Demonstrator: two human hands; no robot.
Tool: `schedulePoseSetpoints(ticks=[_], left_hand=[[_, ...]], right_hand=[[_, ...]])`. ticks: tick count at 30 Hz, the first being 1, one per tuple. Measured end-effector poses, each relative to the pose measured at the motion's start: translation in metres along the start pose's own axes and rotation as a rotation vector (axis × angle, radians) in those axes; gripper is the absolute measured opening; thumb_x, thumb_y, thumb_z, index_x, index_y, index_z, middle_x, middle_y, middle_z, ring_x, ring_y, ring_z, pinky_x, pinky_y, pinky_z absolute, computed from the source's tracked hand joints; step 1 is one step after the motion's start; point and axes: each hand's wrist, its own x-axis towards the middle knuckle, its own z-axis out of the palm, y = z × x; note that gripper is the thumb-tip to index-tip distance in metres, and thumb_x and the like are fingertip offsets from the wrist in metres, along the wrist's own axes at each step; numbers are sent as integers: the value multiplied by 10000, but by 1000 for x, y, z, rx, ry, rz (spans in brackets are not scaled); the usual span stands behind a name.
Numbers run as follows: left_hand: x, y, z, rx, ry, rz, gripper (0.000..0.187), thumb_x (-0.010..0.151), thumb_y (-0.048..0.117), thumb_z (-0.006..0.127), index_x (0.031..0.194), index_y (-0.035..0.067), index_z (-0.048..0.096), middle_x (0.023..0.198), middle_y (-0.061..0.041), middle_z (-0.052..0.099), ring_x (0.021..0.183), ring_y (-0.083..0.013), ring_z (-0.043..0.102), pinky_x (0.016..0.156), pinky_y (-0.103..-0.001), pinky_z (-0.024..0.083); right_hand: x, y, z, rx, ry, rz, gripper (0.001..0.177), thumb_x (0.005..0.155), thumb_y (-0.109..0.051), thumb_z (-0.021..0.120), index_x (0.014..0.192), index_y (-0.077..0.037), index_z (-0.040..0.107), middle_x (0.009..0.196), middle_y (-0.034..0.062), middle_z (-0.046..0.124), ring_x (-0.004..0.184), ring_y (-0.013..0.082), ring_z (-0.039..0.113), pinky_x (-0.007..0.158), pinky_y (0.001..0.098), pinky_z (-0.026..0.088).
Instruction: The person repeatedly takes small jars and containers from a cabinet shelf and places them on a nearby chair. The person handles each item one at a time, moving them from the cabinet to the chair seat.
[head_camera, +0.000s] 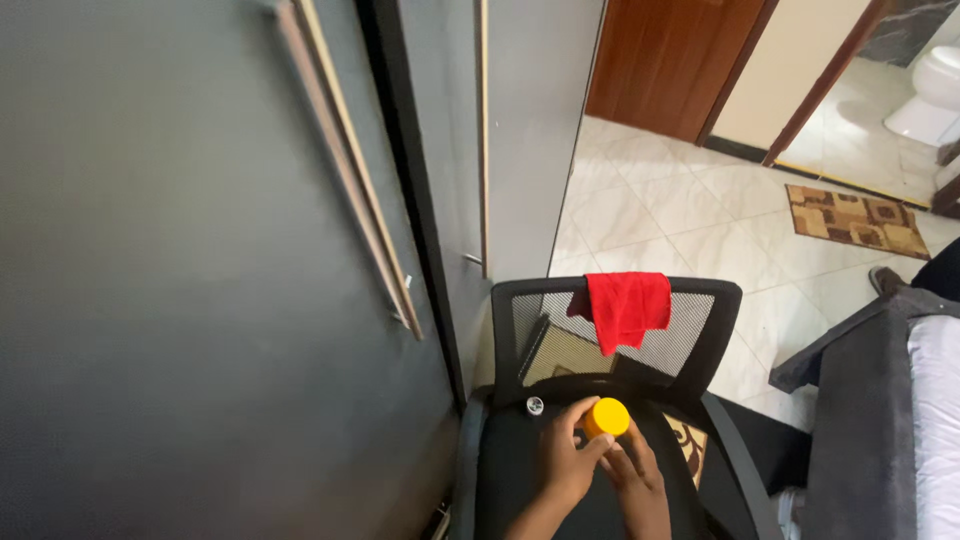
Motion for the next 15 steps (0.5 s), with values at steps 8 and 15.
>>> schedulePoseSetpoints(ticks=[8,15], left_hand=[[38,-59,43,62,150,-68,584,897,107,733,1438,243,562,1307,-60,522,1205,-203,577,1054,-339,479],[77,-127,69,-16,206,-128,599,927,75,626,1489,250,517,1363,-74,486,1189,-196,612,1059,-322,525]], right_hand=[[61,39,-10,-375,-77,-273,502,975,-193,598,1456,-55,557,1320,154,585,1133,253,657,941,348,546],[76,59,-6,-630,-97,27,445,1003,-185,525,1444,-150,573,1250,115,528,1192,207,585,1005,336,504]])
